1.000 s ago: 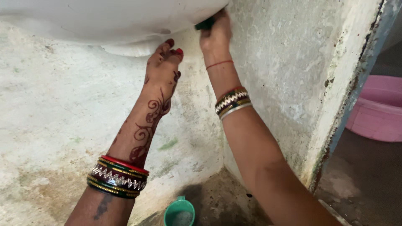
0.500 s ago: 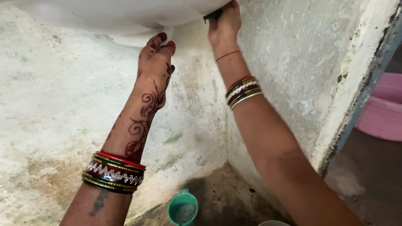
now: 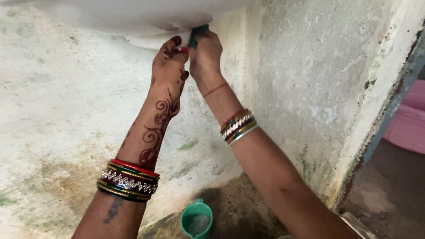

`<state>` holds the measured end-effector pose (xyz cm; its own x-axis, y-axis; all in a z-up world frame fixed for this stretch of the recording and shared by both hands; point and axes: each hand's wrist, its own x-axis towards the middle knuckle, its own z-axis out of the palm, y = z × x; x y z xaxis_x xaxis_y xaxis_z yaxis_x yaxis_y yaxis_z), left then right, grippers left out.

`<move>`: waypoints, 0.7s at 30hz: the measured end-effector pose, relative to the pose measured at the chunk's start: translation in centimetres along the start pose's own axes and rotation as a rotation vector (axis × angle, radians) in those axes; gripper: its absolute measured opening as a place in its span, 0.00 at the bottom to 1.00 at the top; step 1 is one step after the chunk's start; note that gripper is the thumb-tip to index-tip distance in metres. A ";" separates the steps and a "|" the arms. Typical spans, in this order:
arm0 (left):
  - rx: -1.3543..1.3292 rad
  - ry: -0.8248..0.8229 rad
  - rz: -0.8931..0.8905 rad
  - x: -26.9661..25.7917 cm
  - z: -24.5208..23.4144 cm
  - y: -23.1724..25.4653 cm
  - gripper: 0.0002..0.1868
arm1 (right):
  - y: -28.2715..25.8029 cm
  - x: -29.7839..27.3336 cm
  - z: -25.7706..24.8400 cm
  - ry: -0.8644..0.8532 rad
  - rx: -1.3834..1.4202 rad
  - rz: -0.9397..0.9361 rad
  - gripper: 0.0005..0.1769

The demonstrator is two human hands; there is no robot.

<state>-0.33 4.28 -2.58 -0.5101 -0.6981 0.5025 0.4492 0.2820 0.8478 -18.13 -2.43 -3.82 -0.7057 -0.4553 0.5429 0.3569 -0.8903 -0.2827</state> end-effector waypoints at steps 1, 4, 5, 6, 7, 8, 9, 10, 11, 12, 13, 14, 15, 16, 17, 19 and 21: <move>0.008 -0.006 0.013 -0.2 0.0 0.1 0.25 | -0.2 -2.2 0.5 -0.047 -0.015 -0.079 0.14; -0.068 -0.002 -0.040 -0.1 -0.3 0.1 0.24 | -1.9 -5.7 1.1 -0.074 -0.262 -0.212 0.11; -0.065 -0.006 -0.041 -0.1 -0.5 0.0 0.24 | -2.2 -5.7 1.5 -0.085 -0.256 -0.214 0.12; -0.063 -0.010 -0.042 -0.1 -0.6 -0.1 0.24 | -2.4 -5.7 1.7 -0.097 -0.251 -0.216 0.13; -0.060 -0.015 -0.045 -0.2 -0.6 -0.1 0.24 | -2.4 -5.5 1.8 -0.106 -0.246 -0.219 0.15; -0.052 -0.009 -0.048 -0.2 -0.7 -0.1 0.23 | -2.3 -5.0 2.0 -0.106 -0.192 -0.137 0.16; -0.046 -0.005 -0.054 -0.4 -0.7 -0.1 0.23 | -2.3 -4.2 2.3 -0.104 -0.139 -0.055 0.17; -0.039 0.000 -0.060 -0.5 -0.7 -0.1 0.23 | -2.4 -3.5 2.6 -0.103 -0.086 0.027 0.17; -0.039 0.001 -0.063 -0.5 -0.8 0.1 0.22 | -2.4 -3.0 2.7 -0.104 -0.078 0.046 0.17; -0.039 0.001 -0.066 -0.6 -0.9 0.2 0.22 | -2.6 -2.6 2.9 -0.106 -0.069 0.064 0.17; -0.042 0.003 -0.070 -0.8 -1.0 0.3 0.21 | -2.7 -2.7 2.9 -0.106 -0.064 0.084 0.17; -0.042 0.014 -0.085 -0.8 -1.2 0.5 0.22 | -2.7 -3.3 2.9 -0.112 -0.143 -0.011 0.17; -0.043 0.025 -0.099 -0.7 -1.4 0.8 0.23 | -2.7 -4.4 2.7 -0.119 -0.223 -0.108 0.17; -0.045 0.036 -0.113 -0.7 -1.6 1.1 0.23 | -2.8 -5.6 2.5 -0.126 -0.303 -0.205 0.17; -0.049 0.041 -0.117 -0.8 -1.8 1.2 0.24 | -2.9 -7.1 2.3 -0.128 -0.483 -0.329 0.15; -0.058 0.050 -0.126 -1.1 -2.2 1.4 0.24 | -3.0 -9.5 2.0 -0.130 -0.844 -0.577 0.11; -0.084 0.048 -0.129 -1.5 -2.3 1.5 0.25 | -3.0 -9.8 2.1 -0.138 -0.831 -0.589 0.11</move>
<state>2.79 4.24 -2.40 -0.5330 -0.7559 0.3802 0.4431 0.1335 0.8865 -10.98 4.66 -6.67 -0.5365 0.0090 0.8439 -0.5969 -0.7109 -0.3719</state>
